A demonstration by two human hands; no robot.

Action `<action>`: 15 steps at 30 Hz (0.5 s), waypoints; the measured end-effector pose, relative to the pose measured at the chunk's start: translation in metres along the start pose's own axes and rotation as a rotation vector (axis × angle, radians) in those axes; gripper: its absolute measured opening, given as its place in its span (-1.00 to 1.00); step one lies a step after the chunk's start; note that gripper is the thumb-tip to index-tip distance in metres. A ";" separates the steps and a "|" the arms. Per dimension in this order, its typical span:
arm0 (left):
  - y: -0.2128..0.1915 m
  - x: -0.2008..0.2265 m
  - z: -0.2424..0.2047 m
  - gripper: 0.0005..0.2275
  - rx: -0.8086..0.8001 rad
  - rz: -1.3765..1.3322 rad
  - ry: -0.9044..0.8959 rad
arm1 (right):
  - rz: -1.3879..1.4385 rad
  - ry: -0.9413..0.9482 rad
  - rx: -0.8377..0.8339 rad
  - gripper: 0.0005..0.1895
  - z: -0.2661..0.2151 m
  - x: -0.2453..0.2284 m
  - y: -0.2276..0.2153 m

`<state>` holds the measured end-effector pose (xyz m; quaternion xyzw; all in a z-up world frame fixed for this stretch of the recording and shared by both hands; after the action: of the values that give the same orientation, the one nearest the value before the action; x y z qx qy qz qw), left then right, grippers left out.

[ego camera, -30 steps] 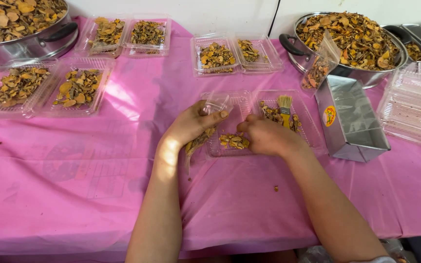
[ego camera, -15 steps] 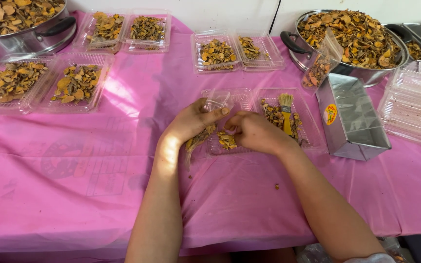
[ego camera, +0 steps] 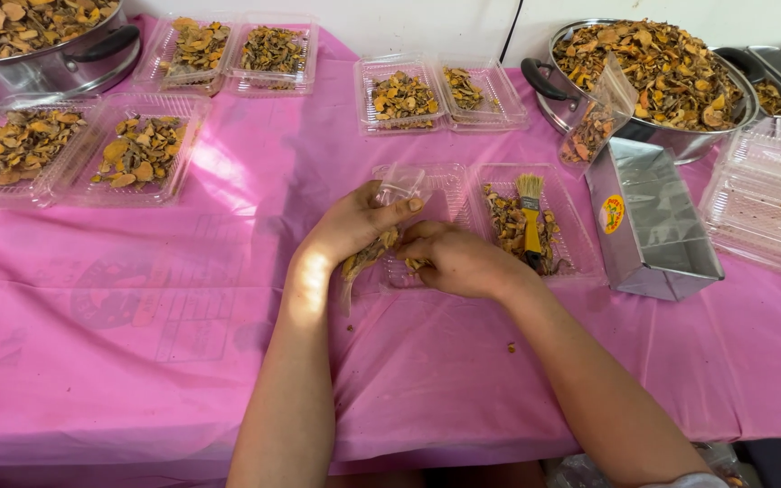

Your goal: The person sorts dried plant pieces in plastic trays using a small brush and then gathers and places the pieces into a small clear plastic bag.

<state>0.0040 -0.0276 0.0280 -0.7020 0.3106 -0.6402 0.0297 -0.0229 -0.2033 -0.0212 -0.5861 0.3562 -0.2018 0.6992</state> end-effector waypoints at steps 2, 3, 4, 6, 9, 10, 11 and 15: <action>0.000 -0.005 0.004 -0.23 0.005 0.021 -0.001 | -0.047 0.007 0.036 -0.64 0.004 0.006 0.008; 0.001 -0.004 0.004 -0.23 0.005 0.021 -0.002 | -0.046 0.007 0.036 -0.64 0.005 0.008 0.010; 0.001 -0.002 0.003 -0.23 0.005 0.016 -0.003 | -0.053 0.002 0.040 -0.67 0.006 0.010 0.011; 0.000 -0.002 0.004 -0.23 0.007 0.011 -0.004 | -0.061 -0.003 0.045 -0.70 0.007 0.012 0.011; 0.001 -0.002 0.004 -0.26 0.009 -0.013 0.006 | -0.063 0.000 0.074 -0.74 0.006 0.011 0.009; 0.000 0.000 0.001 -0.25 0.038 -0.021 0.013 | -0.072 -0.014 0.086 -0.76 0.006 0.010 0.008; -0.001 0.003 -0.001 -0.25 0.068 -0.029 0.020 | -0.080 -0.027 0.097 -0.78 0.006 0.010 0.008; -0.008 0.010 -0.009 -0.18 0.184 -0.008 0.067 | -0.084 -0.086 0.174 -0.84 0.007 0.014 0.012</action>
<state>-0.0010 -0.0227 0.0417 -0.6757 0.2484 -0.6893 0.0813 -0.0097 -0.2056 -0.0357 -0.5456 0.2824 -0.2358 0.7530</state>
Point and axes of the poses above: each hand's wrist, its own z-axis towards the middle knuckle, its own y-axis out of the palm, x = y × z, the point moved 3 cm from there along z, towards the middle knuckle, and after that the axes turned 6 degrees about -y, right-handed, at the moved point
